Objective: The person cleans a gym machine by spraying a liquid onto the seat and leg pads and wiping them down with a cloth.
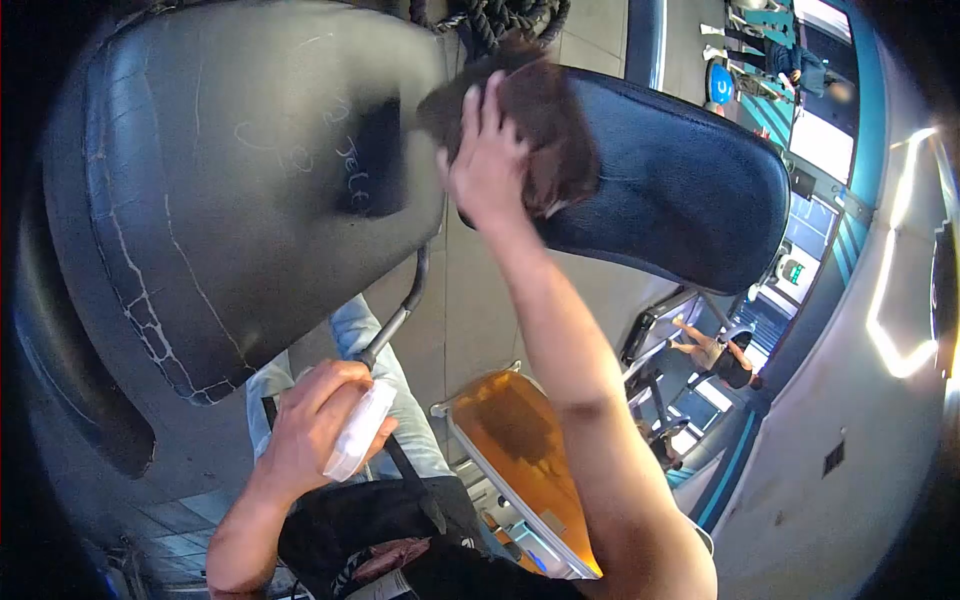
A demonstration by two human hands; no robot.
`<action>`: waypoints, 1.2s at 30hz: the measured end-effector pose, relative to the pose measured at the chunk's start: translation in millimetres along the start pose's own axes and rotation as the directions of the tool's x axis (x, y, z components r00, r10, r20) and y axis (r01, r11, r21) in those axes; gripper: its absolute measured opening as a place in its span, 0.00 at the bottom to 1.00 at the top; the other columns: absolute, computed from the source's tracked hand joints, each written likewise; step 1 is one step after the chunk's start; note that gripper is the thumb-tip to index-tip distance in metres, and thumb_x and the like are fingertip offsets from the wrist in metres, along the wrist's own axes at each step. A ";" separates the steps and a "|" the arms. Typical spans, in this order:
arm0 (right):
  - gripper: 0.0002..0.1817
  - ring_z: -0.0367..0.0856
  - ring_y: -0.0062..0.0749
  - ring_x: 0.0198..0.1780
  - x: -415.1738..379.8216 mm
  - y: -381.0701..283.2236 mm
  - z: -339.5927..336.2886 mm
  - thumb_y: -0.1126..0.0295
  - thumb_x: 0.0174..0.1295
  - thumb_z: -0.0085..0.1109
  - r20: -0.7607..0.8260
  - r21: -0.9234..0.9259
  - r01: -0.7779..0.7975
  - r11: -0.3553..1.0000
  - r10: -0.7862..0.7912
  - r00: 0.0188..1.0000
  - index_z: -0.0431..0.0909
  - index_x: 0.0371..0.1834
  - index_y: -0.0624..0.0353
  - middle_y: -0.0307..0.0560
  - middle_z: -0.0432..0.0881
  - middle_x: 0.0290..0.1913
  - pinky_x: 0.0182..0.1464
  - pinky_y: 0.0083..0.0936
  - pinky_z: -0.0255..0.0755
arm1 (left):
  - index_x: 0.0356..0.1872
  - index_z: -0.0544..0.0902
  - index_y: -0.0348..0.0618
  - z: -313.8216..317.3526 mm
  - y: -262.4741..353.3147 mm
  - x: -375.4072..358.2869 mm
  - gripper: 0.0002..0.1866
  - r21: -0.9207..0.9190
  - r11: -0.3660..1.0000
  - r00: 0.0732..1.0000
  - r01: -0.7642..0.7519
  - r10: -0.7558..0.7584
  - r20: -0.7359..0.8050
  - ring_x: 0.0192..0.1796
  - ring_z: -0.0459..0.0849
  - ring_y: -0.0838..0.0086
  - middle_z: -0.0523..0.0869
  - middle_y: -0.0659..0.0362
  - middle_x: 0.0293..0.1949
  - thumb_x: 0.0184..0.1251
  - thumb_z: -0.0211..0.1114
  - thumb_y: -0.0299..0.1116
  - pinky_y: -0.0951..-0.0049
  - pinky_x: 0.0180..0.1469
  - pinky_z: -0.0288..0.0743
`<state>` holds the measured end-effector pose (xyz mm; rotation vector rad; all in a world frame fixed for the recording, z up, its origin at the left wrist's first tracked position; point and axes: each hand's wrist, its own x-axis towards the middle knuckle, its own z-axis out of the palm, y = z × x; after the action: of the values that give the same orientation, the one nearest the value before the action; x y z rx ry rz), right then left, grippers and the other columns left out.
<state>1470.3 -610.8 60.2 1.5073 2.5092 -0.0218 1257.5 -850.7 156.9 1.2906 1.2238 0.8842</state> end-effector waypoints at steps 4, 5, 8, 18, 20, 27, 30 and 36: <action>0.47 0.42 0.59 0.82 -69.1 23.8 -36.3 0.54 0.55 0.67 0.204 -0.234 0.087 0.968 -0.038 0.978 0.58 0.79 0.50 0.51 0.46 0.83 0.75 0.72 0.34 | 0.39 0.81 0.36 -3.0 1.2 -6.1 0.20 -0.013 1.000 1.000 0.019 -0.019 0.008 0.41 0.84 0.59 0.81 0.54 0.43 0.48 0.80 0.34 0.62 0.44 0.79; 0.45 0.41 0.59 0.82 -74.0 33.9 -69.5 0.53 0.55 0.66 0.221 -0.262 0.063 0.963 -0.004 0.975 0.60 0.79 0.44 0.50 0.47 0.83 0.73 0.76 0.35 | 0.38 0.81 0.36 -2.5 -2.0 -6.1 0.20 -0.020 1.000 1.000 0.024 -0.024 0.009 0.41 0.84 0.59 0.81 0.54 0.43 0.48 0.80 0.34 0.62 0.44 0.79; 0.41 0.43 0.69 0.80 -53.3 78.9 -152.6 0.46 0.55 0.66 -0.016 -0.563 -0.064 0.824 0.066 0.998 0.65 0.76 0.31 0.52 0.50 0.82 0.71 0.77 0.41 | 0.35 0.81 0.36 5.1 -6.8 -4.9 0.16 -0.042 0.999 1.000 0.004 -0.006 -0.029 0.37 0.83 0.60 0.80 0.54 0.40 0.52 0.76 0.36 0.64 0.40 0.76; 0.44 0.83 0.51 0.53 20.1 22.4 -2.9 0.49 0.56 0.67 -0.071 -0.368 0.145 0.918 -0.183 0.981 0.63 0.75 0.51 0.59 0.51 0.81 0.53 0.43 0.79 | 0.34 0.81 0.36 15.2 6.9 0.5 0.17 -0.029 0.999 1.000 -0.025 0.025 0.004 0.36 0.83 0.60 0.80 0.54 0.39 0.49 0.78 0.34 0.63 0.39 0.76; 0.44 0.79 0.50 0.60 -7.6 23.4 -12.2 0.52 0.51 0.72 0.061 -0.226 0.148 0.963 -0.138 0.989 0.65 0.74 0.46 0.53 0.52 0.81 0.59 0.46 0.75 | 0.34 0.81 0.36 12.8 8.9 -3.4 0.18 -0.022 0.999 1.000 -0.027 0.027 -0.008 0.36 0.83 0.60 0.80 0.54 0.39 0.49 0.78 0.34 0.63 0.39 0.77; 0.37 0.47 0.72 0.78 -65.3 138.1 -204.0 0.37 0.61 0.59 -0.402 -0.731 -0.348 0.587 0.041 0.915 0.69 0.74 0.30 0.53 0.53 0.81 0.71 0.68 0.53 | 0.36 0.80 0.35 12.7 2.0 -2.4 0.19 -0.059 0.997 0.997 -0.051 0.048 -0.057 0.38 0.84 0.59 0.81 0.53 0.40 0.47 0.79 0.33 0.63 0.40 0.78; 0.30 0.64 0.67 0.71 -1.9 140.5 -198.8 0.37 0.66 0.51 -0.467 -0.735 -0.377 0.564 -0.016 0.884 0.77 0.67 0.38 0.55 0.67 0.73 0.65 0.62 0.63 | 0.35 0.81 0.35 15.7 -0.9 3.3 0.19 -0.075 0.996 0.998 -0.050 0.047 -0.037 0.38 0.84 0.59 0.81 0.52 0.40 0.46 0.80 0.32 0.63 0.39 0.78; 0.31 0.87 0.53 0.52 135.5 41.4 -52.8 0.43 0.68 0.41 0.212 -0.426 -0.066 0.902 0.170 0.962 0.88 0.47 0.55 0.55 0.88 0.49 0.54 0.46 0.79 | 0.34 0.82 0.35 17.9 -6.5 -2.3 0.19 -0.067 0.997 0.999 -0.039 0.037 -0.028 0.37 0.84 0.61 0.81 0.53 0.40 0.45 0.81 0.33 0.64 0.39 0.78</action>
<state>1436.0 -466.6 90.0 1.3787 2.0577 0.3090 1273.4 -857.5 148.7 1.2553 1.1834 0.9654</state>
